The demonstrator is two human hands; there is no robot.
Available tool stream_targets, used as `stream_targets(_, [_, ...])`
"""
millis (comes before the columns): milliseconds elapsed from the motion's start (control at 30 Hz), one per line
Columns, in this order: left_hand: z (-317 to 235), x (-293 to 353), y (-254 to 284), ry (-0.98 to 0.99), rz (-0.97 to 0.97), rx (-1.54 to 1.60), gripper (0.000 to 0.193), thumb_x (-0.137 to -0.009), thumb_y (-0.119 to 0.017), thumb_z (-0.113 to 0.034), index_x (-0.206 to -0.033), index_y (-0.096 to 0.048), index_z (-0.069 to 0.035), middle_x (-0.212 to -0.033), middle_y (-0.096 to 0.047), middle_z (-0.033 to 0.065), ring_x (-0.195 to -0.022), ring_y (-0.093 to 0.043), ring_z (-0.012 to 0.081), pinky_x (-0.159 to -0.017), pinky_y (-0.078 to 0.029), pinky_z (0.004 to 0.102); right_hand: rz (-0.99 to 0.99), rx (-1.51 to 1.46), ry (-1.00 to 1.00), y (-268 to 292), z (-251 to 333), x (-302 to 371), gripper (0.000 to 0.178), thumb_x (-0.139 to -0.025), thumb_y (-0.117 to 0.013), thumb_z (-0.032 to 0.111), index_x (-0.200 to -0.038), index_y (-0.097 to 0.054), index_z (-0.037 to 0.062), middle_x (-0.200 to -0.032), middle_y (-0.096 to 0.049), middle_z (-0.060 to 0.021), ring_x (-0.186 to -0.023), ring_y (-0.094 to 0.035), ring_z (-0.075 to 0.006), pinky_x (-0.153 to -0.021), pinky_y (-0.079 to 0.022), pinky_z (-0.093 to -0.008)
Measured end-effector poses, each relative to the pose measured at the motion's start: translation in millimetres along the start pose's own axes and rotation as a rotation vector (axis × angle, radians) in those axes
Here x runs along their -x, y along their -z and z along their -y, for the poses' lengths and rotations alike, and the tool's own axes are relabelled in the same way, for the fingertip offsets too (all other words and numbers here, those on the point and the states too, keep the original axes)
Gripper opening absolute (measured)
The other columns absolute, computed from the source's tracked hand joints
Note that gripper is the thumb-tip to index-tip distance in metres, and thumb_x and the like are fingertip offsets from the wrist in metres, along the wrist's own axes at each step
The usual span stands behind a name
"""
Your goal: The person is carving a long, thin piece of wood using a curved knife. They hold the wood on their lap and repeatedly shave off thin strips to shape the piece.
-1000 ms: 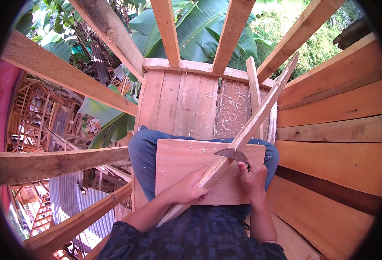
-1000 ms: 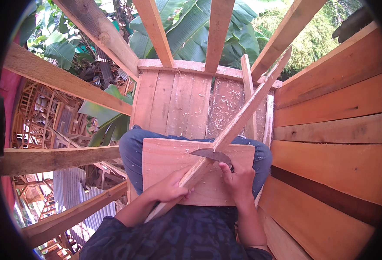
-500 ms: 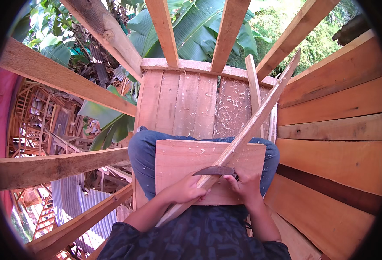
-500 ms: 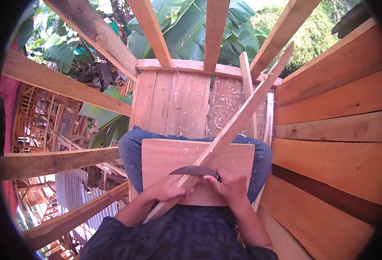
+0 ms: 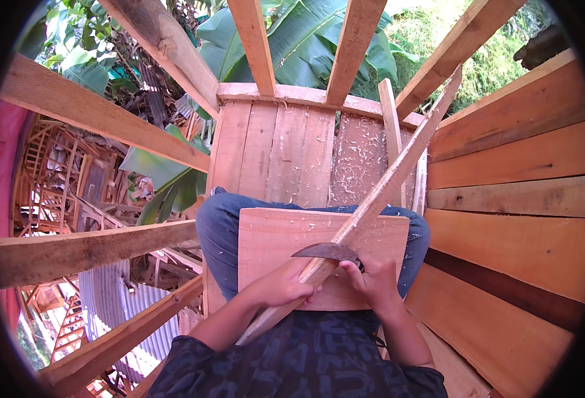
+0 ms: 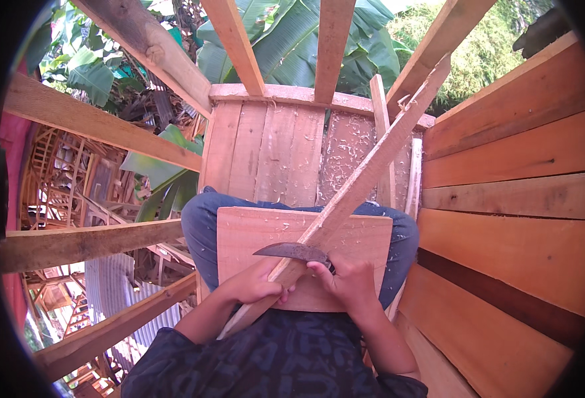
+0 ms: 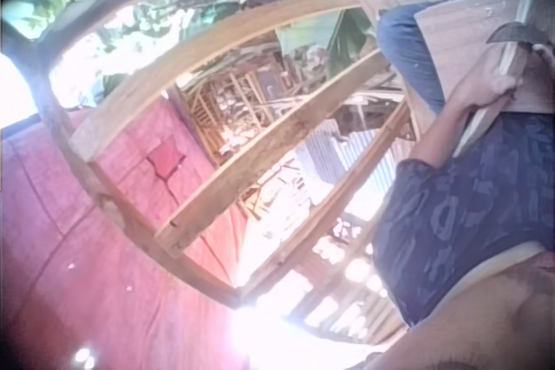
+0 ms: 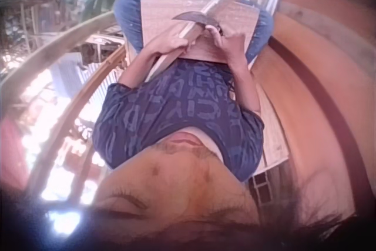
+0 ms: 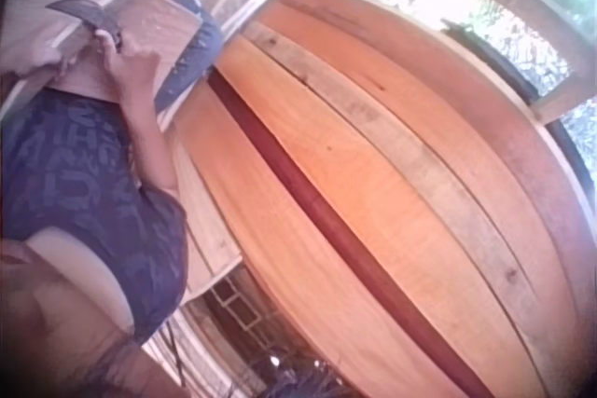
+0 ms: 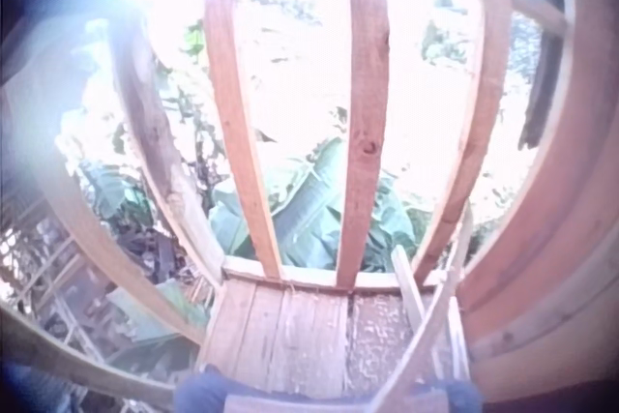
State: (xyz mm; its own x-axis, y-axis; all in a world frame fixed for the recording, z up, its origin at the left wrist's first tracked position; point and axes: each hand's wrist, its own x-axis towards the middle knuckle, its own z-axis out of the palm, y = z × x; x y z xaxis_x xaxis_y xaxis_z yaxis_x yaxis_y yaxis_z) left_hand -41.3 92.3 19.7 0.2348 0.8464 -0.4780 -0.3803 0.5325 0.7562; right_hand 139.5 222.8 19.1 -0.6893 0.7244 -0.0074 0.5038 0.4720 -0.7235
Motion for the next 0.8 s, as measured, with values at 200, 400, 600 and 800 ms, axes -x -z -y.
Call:
stream_targets(200, [1.3, 5.4, -1.7, 0.018, -0.028, 0.039, 0.059, -0.078, -0.051, -0.003, -0.135, -0.037, -0.001, -0.084, -0.055, 0.0065, -0.067, -0.059, 0.0134, -0.061, -0.051, 0.0284, 0.01, 0.055, -0.013, -3.5, -0.9, 5.4, 0.048, -0.087, -0.064, 0.045, -0.066, -0.06, 0.0023, -0.057, -0.056, -0.0174, -0.056, -0.061, -0.0349, -0.049, -0.044, -0.0423])
stream_targets(400, [2.8, 4.1, -0.5, -0.016, 0.012, 0.038, 0.06, -0.076, -0.05, -0.003, -0.135, -0.036, 0.0, -0.089, -0.055, 0.0088, -0.07, -0.062, 0.0152, -0.064, -0.054, 0.0302, -0.107, -0.238, -0.288, 9.5, -27.6, -12.0, 0.051, -0.092, -0.059, 0.043, -0.067, -0.058, -0.0018, -0.052, -0.048, -0.0162, -0.046, -0.054, -0.0287, -0.047, -0.04, -0.0376])
stream_targets(600, [4.4, 1.3, -4.0, -0.034, -0.008, 0.04, 0.053, -0.079, -0.052, -0.002, -0.131, -0.04, 0.0, -0.085, -0.054, 0.0064, -0.065, -0.058, 0.012, -0.059, -0.051, 0.0267, -0.013, 0.003, -0.027, 0.5, -0.3, 4.1, 0.044, -0.085, -0.068, 0.041, -0.07, -0.062, 0.0005, -0.057, -0.056, -0.0189, -0.055, -0.061, -0.036, -0.049, -0.044, -0.0386])
stream_targets(800, [0.8, 2.0, -1.5, 0.003, -0.015, 0.031, 0.051, -0.079, -0.051, -0.003, -0.129, -0.041, 0.0, -0.086, -0.055, 0.0074, -0.066, -0.059, 0.0126, -0.06, -0.052, 0.028, 0.035, -0.105, -0.073, -8.9, -3.0, 11.8, 0.046, -0.088, -0.065, 0.041, -0.067, -0.059, -0.0002, -0.055, -0.054, -0.0189, -0.053, -0.058, -0.037, -0.047, -0.041, -0.0393])
